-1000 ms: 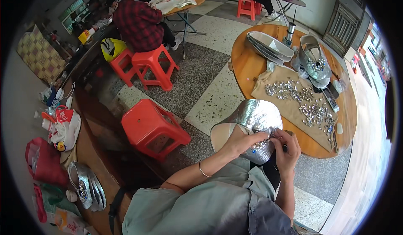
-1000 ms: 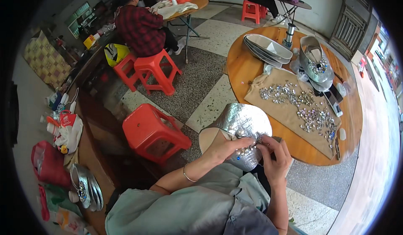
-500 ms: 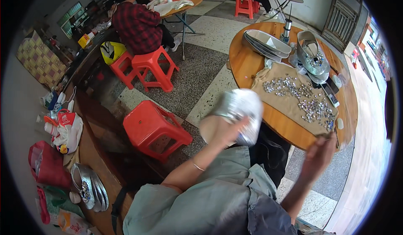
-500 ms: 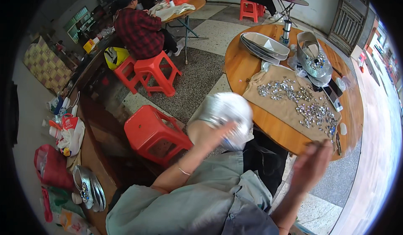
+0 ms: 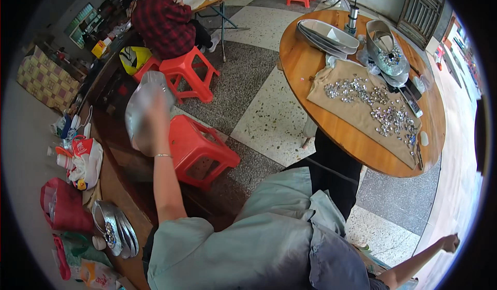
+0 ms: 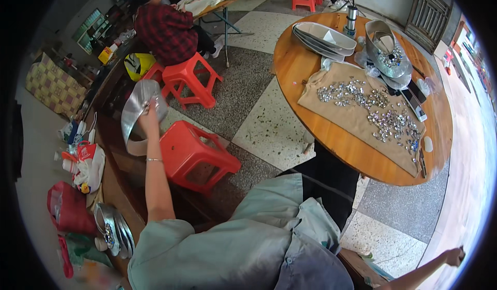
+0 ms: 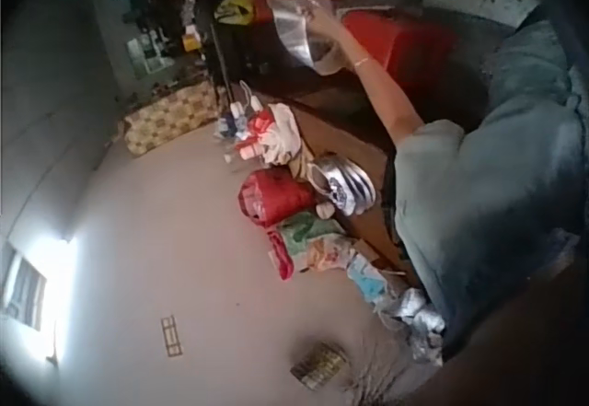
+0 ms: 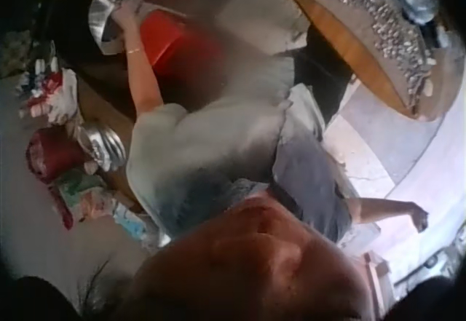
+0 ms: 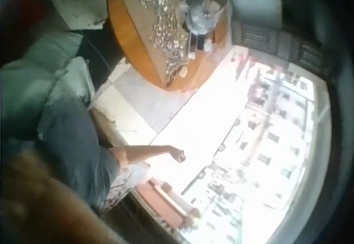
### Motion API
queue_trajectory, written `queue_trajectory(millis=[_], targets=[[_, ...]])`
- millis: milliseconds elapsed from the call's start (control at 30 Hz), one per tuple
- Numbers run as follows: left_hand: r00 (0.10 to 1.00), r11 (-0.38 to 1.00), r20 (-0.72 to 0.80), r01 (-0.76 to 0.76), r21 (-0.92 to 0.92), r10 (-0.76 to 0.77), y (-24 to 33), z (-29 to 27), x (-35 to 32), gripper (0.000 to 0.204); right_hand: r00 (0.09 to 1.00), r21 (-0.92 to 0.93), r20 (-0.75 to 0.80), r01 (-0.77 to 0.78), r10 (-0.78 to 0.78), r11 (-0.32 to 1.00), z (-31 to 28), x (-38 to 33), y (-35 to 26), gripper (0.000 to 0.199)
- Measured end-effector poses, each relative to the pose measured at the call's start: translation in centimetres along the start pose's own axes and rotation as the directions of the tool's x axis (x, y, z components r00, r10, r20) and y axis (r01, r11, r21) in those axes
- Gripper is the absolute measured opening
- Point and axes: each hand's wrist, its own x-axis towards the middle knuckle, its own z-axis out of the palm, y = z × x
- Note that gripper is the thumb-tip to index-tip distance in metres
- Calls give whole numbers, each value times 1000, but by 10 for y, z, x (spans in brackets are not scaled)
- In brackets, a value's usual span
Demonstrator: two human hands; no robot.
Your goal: Attaching small decorative rhinestones to a silver shoe upper component.
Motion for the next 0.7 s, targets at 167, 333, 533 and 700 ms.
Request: queue_trajectory(millis=[167, 333, 533, 700], targets=[[843, 611, 536, 446, -654, -42, 130, 32, -136, 30, 498, 403, 723, 259, -479, 878, -58, -226, -127, 41], [548, 314, 831, 775, -549, 100, 233, 31, -246, 38, -52, 624, 756, -247, -653, 742, -151, -442, -255, 23], [407, 309, 889, 835, -455, 208, 265, 31, -286, 36, -141, 684, 715, -62, -685, 727, -173, -506, -258, 18], [379, 327, 895, 836, -440, 234, 264, 30, -294, 31, -118, 718, 691, -7, -713, 696, -172, -511, -249, 21]])
